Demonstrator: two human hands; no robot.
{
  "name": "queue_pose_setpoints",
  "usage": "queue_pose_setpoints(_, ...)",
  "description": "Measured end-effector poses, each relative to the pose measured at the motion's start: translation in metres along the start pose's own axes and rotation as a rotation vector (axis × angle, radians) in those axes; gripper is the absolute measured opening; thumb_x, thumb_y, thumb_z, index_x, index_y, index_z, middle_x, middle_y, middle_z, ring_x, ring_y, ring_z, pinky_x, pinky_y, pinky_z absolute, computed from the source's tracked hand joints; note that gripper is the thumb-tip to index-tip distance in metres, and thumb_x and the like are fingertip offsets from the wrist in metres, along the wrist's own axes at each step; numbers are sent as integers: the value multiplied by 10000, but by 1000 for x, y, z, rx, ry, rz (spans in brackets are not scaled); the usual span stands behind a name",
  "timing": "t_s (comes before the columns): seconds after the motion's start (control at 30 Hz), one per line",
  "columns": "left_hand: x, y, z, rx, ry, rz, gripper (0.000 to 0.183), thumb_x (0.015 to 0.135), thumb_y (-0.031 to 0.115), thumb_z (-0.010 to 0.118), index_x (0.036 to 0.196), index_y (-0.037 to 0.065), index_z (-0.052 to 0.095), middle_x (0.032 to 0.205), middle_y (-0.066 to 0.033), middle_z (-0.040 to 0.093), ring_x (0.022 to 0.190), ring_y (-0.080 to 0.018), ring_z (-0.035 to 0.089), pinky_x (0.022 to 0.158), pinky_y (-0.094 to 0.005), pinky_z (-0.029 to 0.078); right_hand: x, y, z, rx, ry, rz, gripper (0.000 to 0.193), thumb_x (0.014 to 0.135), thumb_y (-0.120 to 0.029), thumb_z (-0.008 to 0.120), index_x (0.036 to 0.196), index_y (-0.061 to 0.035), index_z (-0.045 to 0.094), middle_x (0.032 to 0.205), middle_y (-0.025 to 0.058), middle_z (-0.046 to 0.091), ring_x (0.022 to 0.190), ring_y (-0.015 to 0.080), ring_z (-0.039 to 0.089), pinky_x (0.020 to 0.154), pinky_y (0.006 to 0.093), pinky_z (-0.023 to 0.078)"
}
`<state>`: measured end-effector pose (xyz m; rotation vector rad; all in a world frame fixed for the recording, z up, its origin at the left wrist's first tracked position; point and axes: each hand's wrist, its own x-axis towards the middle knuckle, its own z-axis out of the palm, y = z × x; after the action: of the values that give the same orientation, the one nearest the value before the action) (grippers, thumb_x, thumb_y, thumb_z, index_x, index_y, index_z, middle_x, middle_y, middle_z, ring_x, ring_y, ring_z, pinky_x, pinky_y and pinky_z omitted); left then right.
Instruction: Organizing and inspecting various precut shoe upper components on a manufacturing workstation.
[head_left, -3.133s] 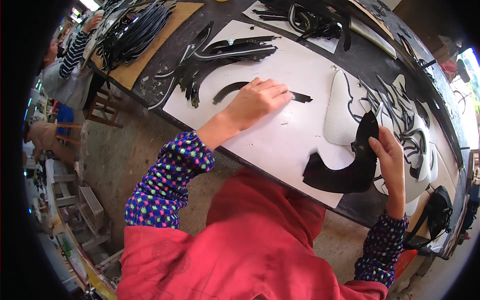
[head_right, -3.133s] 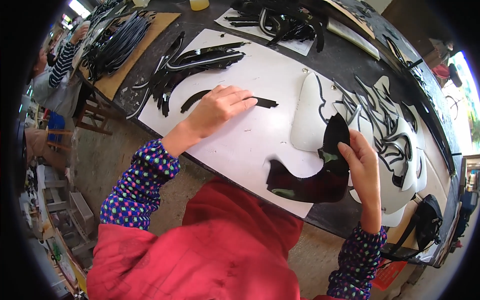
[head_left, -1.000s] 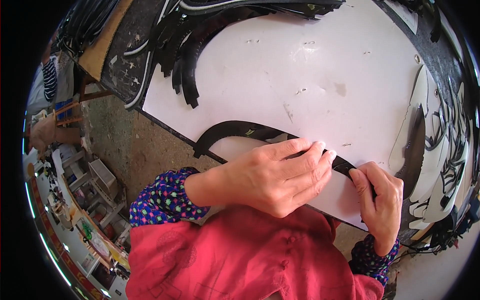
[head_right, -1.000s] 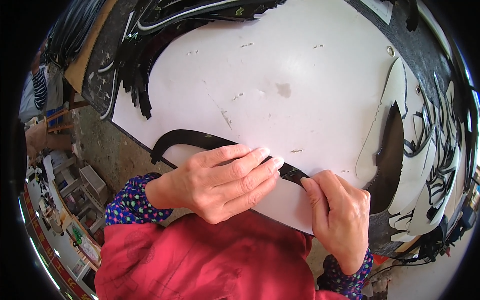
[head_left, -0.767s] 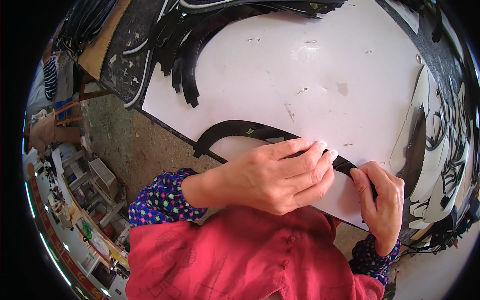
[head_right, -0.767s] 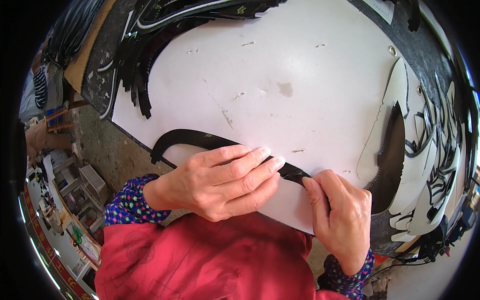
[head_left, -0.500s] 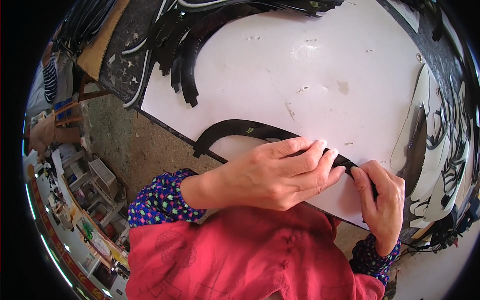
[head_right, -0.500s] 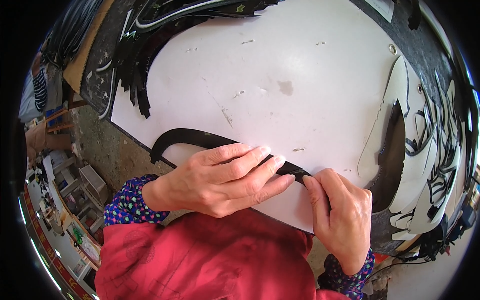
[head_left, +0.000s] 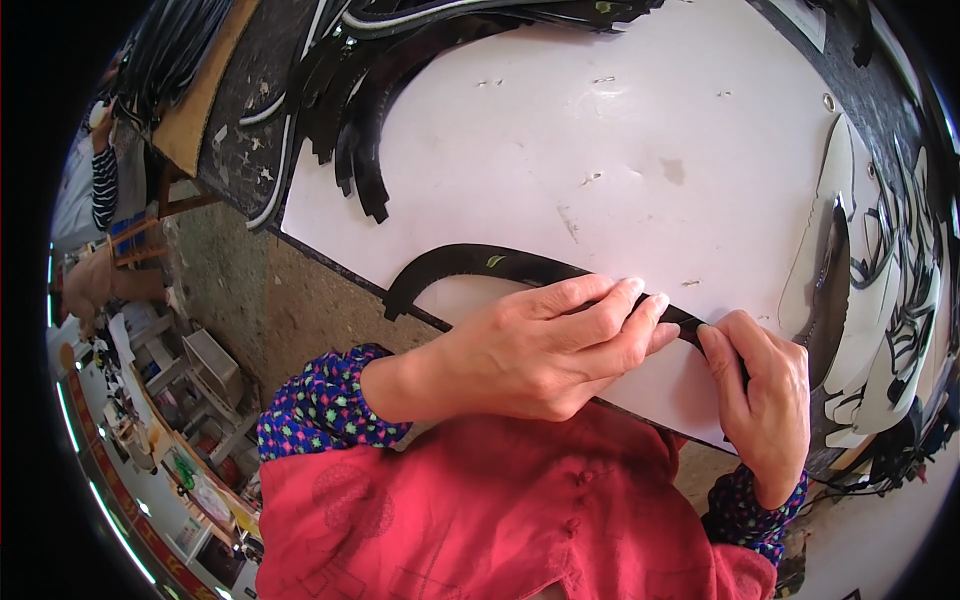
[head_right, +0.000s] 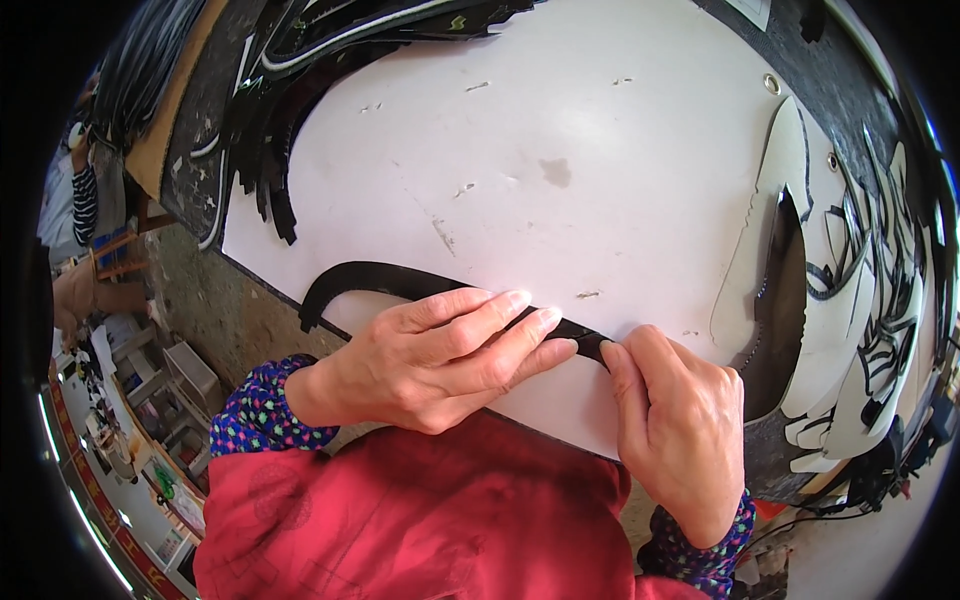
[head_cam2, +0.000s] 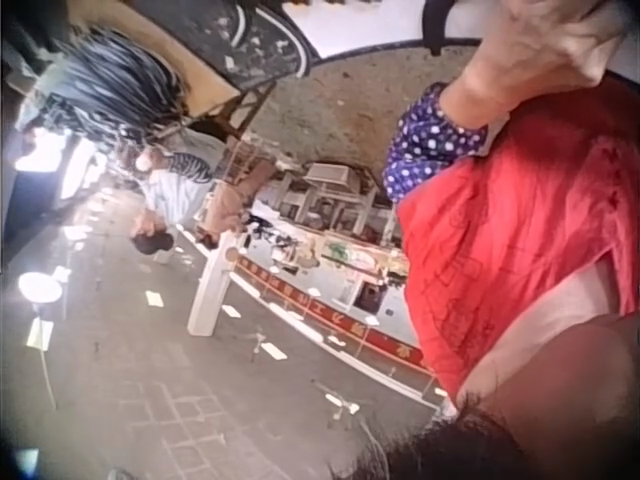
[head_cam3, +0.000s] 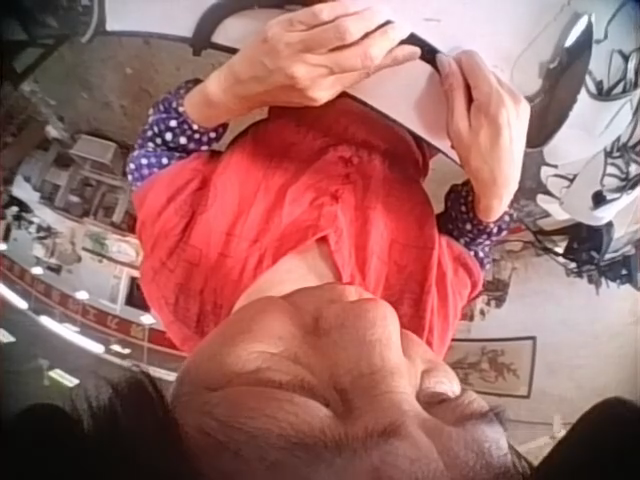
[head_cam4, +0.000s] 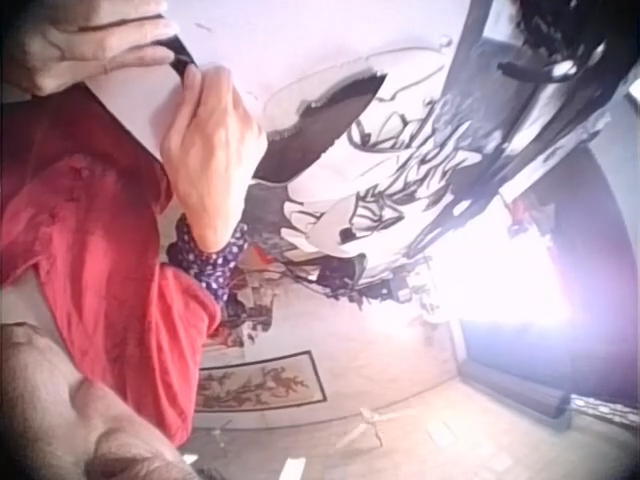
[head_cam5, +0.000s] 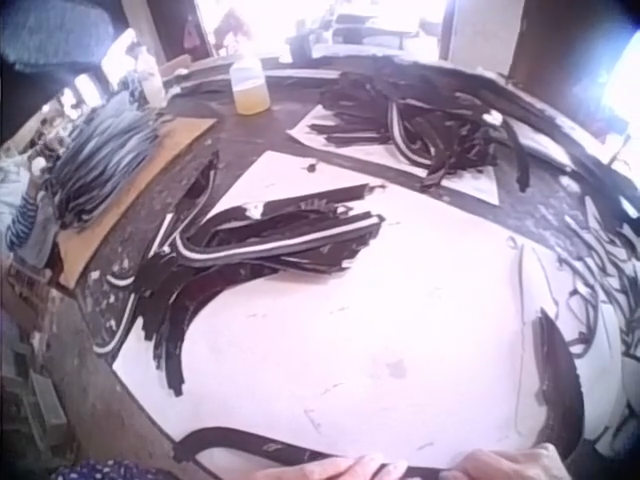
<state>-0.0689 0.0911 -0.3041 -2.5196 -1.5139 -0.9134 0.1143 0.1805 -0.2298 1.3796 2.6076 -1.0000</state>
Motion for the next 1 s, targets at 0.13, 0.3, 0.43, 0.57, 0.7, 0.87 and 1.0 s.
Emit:
queue_pose_setpoints(0.13,1,2,0,54,28,-2,228,809,144,688,1031,110,727,1062,-3,633,1012,-141,582,898,-263,497,1,-2,-3,-7,-5,9,222,883,-100,583,700,-16,489,585,159,509,506,366,495,465,406,369)
queue_pose_setpoints(0.3,-2,-2,-10,-9,-34,-1,251,792,81,662,1037,70,716,1124,-34,639,1041,-166,591,920,-281,509,2,-2,-3,-9,-46,45,238,893,-123,567,699,-7,491,584,171,514,531,374,508,497,421,384)
queue_pose_setpoints(0.43,-5,-5,-16,-66,-97,34,302,757,27,627,1051,7,692,1175,-88,627,1084,-210,584,931,-311,521,1,-2,-3,19,-54,44,241,897,-132,560,700,-8,498,585,173,518,540,370,517,507,425,391)
queue_pose_setpoints(0.57,-7,-5,-15,-92,-88,38,308,761,23,611,1058,-30,673,1174,-112,624,1095,-233,581,940,-326,523,0,-2,-3,15,-39,37,241,902,-143,552,707,-9,510,585,171,523,550,360,529,511,425,394)
queue_pose_setpoints(0.7,-7,-5,-16,-84,-95,38,323,776,43,603,1089,-6,666,1166,-109,627,1088,-232,586,933,-328,523,1,-1,-2,-3,-40,35,243,906,-149,547,710,-9,515,586,170,526,553,361,531,513,425,394)
queue_pose_setpoints(0.87,-7,1,-10,-25,-56,-4,323,845,104,594,1159,117,666,1173,-19,591,1098,-177,554,946,-278,485,3,-2,-5,-20,-65,38,252,911,-157,542,708,-10,513,585,171,524,549,364,526,511,427,390)
queue_pose_setpoints(1.0,-6,3,-5,97,-51,-20,333,854,119,604,1182,140,658,1159,14,575,1089,-152,542,951,-256,473,1,-3,-4,-112,-50,-6,229,909,-163,562,735,-20,514,602,156,528,541,360,526,505,420,394)
